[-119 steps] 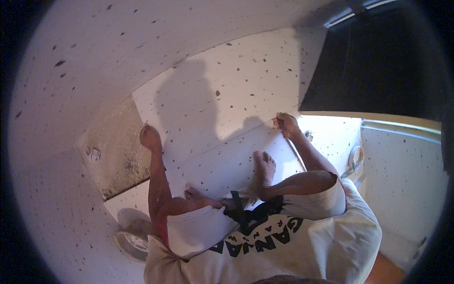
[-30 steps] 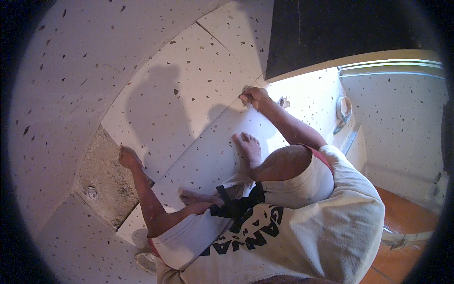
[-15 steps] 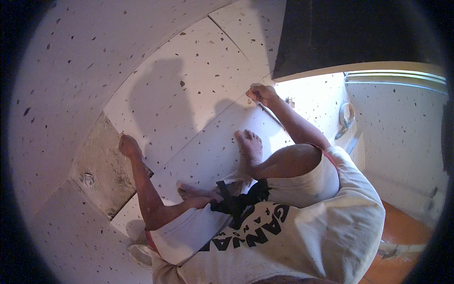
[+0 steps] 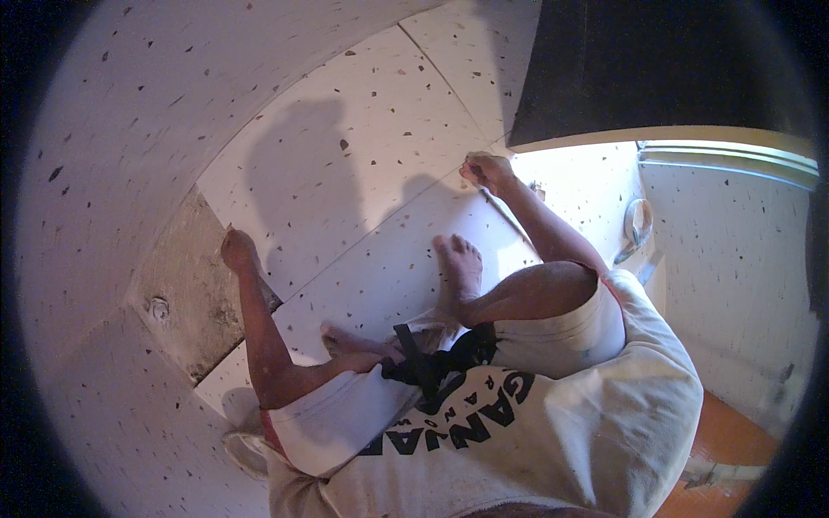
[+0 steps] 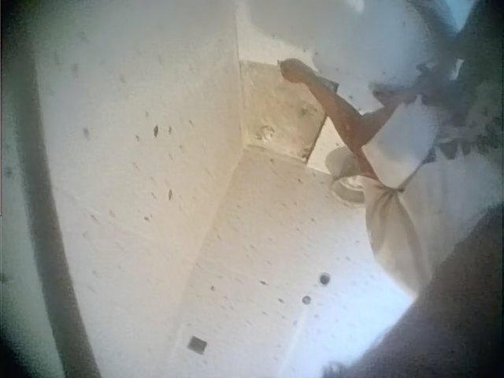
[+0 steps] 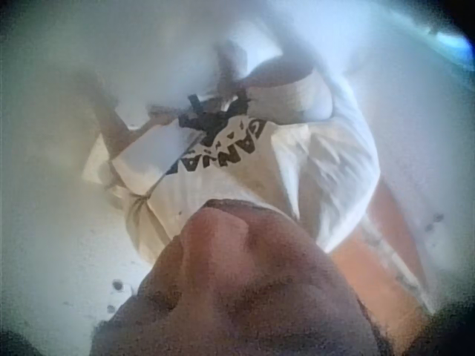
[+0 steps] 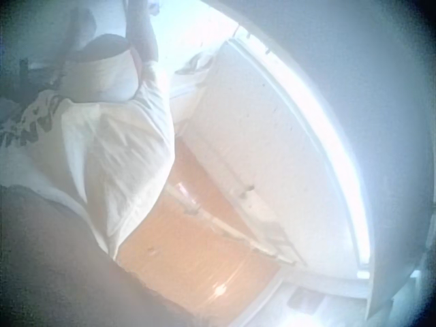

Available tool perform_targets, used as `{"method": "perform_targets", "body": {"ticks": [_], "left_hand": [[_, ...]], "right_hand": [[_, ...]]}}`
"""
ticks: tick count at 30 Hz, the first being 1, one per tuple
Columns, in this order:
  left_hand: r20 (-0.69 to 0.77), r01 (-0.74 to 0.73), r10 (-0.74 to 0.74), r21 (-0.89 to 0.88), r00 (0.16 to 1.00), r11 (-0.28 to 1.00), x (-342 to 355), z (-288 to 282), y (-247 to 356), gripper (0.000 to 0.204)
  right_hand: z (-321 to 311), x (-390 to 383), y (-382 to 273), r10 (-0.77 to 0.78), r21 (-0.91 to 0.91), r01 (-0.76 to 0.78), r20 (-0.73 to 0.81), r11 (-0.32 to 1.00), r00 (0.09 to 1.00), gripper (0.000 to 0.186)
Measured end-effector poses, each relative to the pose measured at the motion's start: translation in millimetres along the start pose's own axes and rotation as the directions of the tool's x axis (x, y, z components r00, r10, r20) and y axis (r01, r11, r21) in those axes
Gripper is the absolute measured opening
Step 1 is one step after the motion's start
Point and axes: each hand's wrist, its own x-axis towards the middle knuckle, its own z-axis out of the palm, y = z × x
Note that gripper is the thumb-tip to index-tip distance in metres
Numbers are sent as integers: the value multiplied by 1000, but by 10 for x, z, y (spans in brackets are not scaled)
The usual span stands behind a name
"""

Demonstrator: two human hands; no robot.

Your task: The person installs white speckled floor tiles in a room under renovation. They position a tile on the floor, press it down, and then use a trowel to apply adhesive from a bucket to the floor surface.

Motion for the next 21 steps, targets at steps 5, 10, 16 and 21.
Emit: {"method": "perform_targets", "body": {"ticks": [5,10,16,21], "left_hand": [[27,18,-17,-34,999,999,-97,-169,216,54],[108,-85,70,139,992,987,0,-63,249,61],[-5,-177,180,171,984,969,95,-28,-90,44],[27,-203,202,76,979,976,-45,91,170,48]], "right_hand": [[11,8,11,-2,17,1,23,1000,1000,6],[-113,-10,36,-79,-59,82,51,995,996,9],[-88,122,99,-85,-52,93,137,994,987,9],[-58,-52,-7,-47,-140,45,-8,989,999,10]]}}
